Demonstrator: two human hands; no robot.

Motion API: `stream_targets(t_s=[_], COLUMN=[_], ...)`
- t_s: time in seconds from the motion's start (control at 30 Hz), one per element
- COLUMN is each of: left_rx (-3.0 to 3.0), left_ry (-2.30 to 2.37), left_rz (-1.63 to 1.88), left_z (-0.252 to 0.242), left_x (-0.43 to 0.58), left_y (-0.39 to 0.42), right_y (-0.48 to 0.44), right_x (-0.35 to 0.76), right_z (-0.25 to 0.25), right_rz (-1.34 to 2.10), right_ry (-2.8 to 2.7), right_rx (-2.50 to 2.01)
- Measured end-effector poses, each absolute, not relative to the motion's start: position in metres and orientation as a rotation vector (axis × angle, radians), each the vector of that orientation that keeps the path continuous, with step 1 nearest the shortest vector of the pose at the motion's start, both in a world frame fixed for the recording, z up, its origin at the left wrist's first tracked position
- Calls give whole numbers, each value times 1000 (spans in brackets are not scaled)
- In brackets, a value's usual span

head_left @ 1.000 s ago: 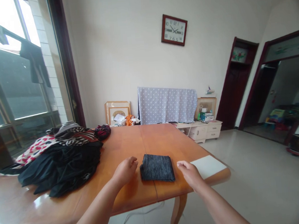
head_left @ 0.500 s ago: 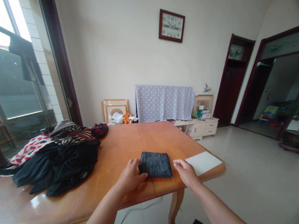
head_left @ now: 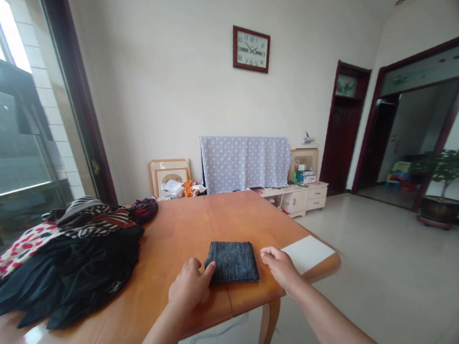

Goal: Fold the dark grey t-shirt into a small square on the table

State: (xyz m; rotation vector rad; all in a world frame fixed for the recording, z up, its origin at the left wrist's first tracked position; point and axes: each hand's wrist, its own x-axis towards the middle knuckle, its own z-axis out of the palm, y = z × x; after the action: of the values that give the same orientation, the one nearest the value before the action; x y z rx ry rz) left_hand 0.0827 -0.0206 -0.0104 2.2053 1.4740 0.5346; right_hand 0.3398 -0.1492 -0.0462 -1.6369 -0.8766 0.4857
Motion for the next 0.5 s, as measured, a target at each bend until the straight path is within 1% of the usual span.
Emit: stream_targets(t_s=[0.13,0.33,0.4,0.5], left_rx=[2230,2184,2210,2346], left_ry=[1428,1412,1335,1083], left_rz=[474,602,681,790], left_z=[-10,-19,-20,-18], left_x=[88,89,86,79], left_y=[-13,-8,-8,-11], right_y=[-146,-152,-152,-150], right_x=[336,326,325,327], right_z=[-49,-37,-34,-35], right_rz=[434,385,407,444], right_ry=[-926,-994,-1009,-1010], right_rx=[-1693,-1843,-1878,-1898])
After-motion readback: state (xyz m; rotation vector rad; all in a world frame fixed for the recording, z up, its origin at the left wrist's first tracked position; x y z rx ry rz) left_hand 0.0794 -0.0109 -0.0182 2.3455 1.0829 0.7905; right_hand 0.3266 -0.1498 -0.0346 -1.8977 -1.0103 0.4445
